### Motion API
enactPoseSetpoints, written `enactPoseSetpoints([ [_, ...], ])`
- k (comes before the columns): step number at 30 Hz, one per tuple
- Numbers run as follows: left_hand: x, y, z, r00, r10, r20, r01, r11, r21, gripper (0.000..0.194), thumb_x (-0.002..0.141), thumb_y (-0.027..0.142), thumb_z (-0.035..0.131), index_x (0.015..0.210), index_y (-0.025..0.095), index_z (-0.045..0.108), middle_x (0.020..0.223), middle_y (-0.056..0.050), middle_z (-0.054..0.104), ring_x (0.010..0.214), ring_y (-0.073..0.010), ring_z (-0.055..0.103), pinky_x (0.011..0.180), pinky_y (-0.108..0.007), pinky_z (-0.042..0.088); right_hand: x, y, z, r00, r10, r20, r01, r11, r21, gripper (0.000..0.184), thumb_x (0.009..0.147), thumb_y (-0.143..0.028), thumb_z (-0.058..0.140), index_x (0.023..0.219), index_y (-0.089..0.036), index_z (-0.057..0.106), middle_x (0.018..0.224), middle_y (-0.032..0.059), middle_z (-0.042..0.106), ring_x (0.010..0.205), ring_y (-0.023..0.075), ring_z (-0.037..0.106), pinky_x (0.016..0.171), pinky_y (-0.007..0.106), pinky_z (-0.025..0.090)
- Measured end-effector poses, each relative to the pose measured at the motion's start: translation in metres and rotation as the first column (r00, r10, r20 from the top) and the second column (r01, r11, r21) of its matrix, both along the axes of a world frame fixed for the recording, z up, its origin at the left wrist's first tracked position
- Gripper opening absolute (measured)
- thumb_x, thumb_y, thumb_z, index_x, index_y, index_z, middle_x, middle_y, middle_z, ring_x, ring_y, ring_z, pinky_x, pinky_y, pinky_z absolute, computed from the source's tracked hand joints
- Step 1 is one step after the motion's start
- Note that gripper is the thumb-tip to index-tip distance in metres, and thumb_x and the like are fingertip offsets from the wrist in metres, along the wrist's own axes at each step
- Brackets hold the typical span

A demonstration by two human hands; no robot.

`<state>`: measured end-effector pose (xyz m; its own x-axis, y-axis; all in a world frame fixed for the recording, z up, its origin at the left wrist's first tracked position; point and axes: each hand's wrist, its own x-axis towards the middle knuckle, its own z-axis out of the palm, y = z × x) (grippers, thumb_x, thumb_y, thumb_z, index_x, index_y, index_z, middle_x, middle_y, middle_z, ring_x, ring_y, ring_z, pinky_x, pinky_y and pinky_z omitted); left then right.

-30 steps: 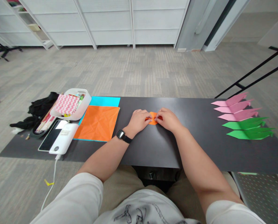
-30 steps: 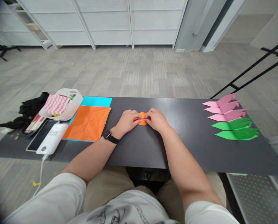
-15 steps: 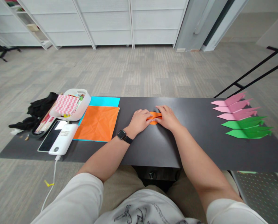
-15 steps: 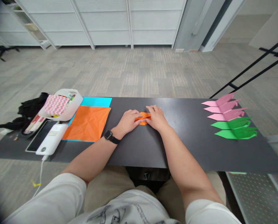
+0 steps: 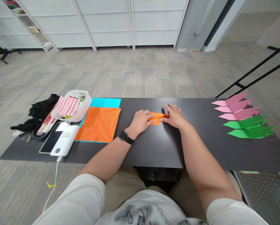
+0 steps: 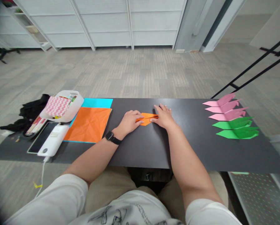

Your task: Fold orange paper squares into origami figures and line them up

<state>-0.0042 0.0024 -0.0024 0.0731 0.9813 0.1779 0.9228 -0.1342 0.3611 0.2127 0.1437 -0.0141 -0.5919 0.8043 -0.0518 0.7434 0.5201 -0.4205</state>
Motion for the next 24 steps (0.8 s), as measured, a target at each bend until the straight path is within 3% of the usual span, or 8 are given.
enactPoseSetpoints([
  [5, 0.002, 0.000, 0.004, 1.000, 0.000, -0.004, 0.000, 1.000, 0.013, 0.022, 0.105, 0.038, 0.066, 0.115, 0.028, 0.083, 0.119, -0.004, 0.075, 0.107, -0.0253, 0.064, 0.104, -0.044, 0.047, -0.008, -0.004, 0.002, 0.986, 0.102, -0.130, -0.099, 0.995, 0.027, 0.092, 0.089, -0.047, 0.081, 0.169, -0.030, 0.041, 0.176, 0.0148, 0.037, 0.166, 0.0403, 0.027, 0.133, 0.070, 0.021],
  [11, 0.006, 0.002, 0.002, 0.999, 0.037, 0.003, -0.037, 0.999, 0.025, 0.023, 0.104, 0.044, 0.068, 0.109, 0.026, 0.083, 0.117, -0.005, 0.074, 0.105, -0.0257, 0.063, 0.100, -0.044, 0.047, -0.022, -0.014, -0.012, 0.995, 0.085, -0.052, -0.082, 0.995, 0.065, 0.083, 0.086, -0.048, 0.084, 0.161, -0.028, 0.053, 0.173, 0.0162, 0.041, 0.165, 0.0451, 0.026, 0.131, 0.074, 0.017],
  [17, 0.003, 0.002, -0.002, 0.998, 0.059, 0.013, -0.059, 0.998, 0.009, 0.025, 0.100, 0.043, 0.074, 0.120, 0.029, 0.078, 0.125, -0.005, 0.070, 0.112, -0.0271, 0.061, 0.106, -0.046, 0.045, -0.023, -0.014, -0.013, 0.998, 0.057, -0.013, -0.056, 0.997, 0.048, 0.082, 0.087, -0.051, 0.084, 0.160, -0.027, 0.055, 0.176, 0.0164, 0.037, 0.166, 0.0457, 0.023, 0.132, 0.071, 0.018],
  [24, -0.010, -0.006, 0.002, 0.997, 0.079, 0.017, -0.078, 0.996, -0.040, 0.048, 0.096, 0.043, 0.078, 0.141, 0.033, 0.069, 0.138, -0.007, 0.064, 0.129, -0.0312, 0.055, 0.118, -0.051, 0.039, -0.021, -0.015, -0.009, 0.998, 0.066, -0.010, -0.066, 0.997, 0.031, 0.076, 0.088, -0.054, 0.082, 0.157, -0.031, 0.060, 0.176, 0.0134, 0.036, 0.166, 0.0450, 0.023, 0.132, 0.071, 0.018],
])
